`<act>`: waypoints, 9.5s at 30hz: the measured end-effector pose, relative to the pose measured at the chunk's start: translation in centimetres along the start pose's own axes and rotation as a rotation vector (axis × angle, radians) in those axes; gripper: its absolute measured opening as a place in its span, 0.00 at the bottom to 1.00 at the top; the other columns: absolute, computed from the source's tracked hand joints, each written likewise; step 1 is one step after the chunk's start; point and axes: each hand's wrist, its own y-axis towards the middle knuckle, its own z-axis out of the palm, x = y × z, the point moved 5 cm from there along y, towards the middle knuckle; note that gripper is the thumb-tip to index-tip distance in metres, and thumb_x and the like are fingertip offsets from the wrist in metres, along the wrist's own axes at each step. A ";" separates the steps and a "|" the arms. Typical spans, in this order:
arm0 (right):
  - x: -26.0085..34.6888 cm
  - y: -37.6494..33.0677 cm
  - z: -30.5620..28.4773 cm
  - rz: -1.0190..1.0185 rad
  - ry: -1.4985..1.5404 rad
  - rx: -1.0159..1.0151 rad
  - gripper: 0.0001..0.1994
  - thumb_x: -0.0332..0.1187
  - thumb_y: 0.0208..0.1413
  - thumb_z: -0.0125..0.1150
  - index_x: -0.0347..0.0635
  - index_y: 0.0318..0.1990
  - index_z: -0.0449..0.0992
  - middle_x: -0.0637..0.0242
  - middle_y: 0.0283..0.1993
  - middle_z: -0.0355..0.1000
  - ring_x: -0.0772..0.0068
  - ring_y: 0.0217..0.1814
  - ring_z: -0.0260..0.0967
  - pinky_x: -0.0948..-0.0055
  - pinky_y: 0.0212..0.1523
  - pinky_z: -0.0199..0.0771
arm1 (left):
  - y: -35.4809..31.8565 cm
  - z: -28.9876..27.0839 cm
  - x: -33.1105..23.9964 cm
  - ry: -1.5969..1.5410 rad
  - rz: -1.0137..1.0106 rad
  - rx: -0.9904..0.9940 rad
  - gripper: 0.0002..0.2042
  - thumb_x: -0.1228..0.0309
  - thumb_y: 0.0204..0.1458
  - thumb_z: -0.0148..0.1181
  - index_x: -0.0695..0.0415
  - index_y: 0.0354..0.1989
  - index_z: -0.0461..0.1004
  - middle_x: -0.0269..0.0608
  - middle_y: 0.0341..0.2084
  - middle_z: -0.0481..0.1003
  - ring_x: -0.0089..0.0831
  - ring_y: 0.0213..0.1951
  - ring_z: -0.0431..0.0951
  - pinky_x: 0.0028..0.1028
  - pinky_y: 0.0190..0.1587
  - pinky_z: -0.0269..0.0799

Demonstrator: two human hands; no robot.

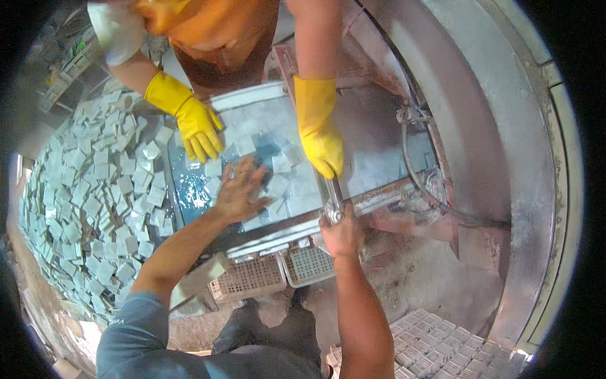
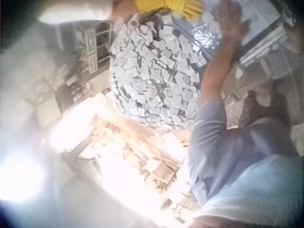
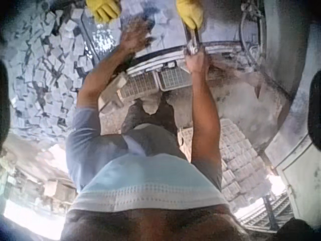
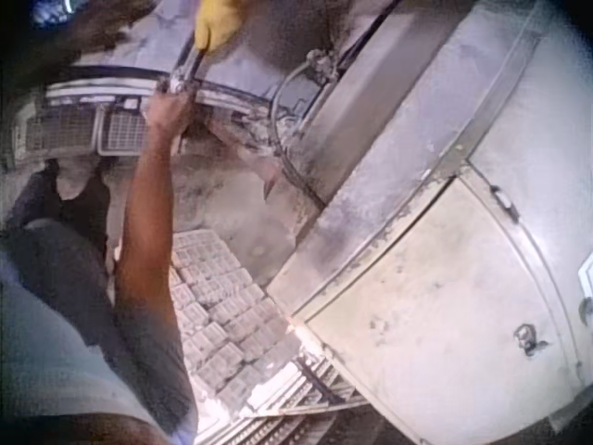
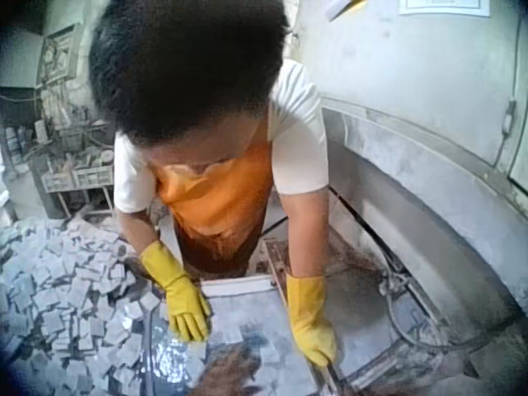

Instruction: The person repeatedly picks up small square tiles from a large pile and places them into a metal tray. A coworker wearing yellow gloves assists by arranging the tiles in the tray. The person then moves the filled tray to a nearby area.

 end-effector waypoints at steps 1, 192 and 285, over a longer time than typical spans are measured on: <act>0.4 0.1 -0.7 0.007 -0.003 -0.008 0.34 0.50 0.52 0.69 0.41 0.62 0.68 0.42 0.49 0.79 0.37 0.51 0.78 0.47 0.53 0.79 | -1.5 -1.1 1.4 -0.001 0.015 0.023 0.44 0.42 0.62 0.55 0.57 0.79 0.49 0.58 0.79 0.43 0.51 0.80 0.38 0.53 0.79 0.29; 0.9 -0.2 -0.5 -0.024 -0.014 0.007 0.33 0.53 0.53 0.67 0.40 0.61 0.73 0.41 0.53 0.79 0.35 0.56 0.76 0.46 0.58 0.76 | -7.0 6.7 -5.4 -0.035 -0.391 0.072 0.42 0.43 0.69 0.42 0.61 0.80 0.40 0.70 0.78 0.33 0.67 0.78 0.27 0.52 0.79 0.28; 0.3 0.3 0.1 -0.029 -0.080 -0.091 0.32 0.51 0.51 0.69 0.38 0.58 0.73 0.38 0.47 0.80 0.33 0.53 0.78 0.46 0.57 0.76 | -8.4 4.0 6.9 -0.025 -0.422 -0.181 0.45 0.38 0.66 0.45 0.65 0.78 0.47 0.61 0.79 0.40 0.56 0.79 0.37 0.47 0.80 0.32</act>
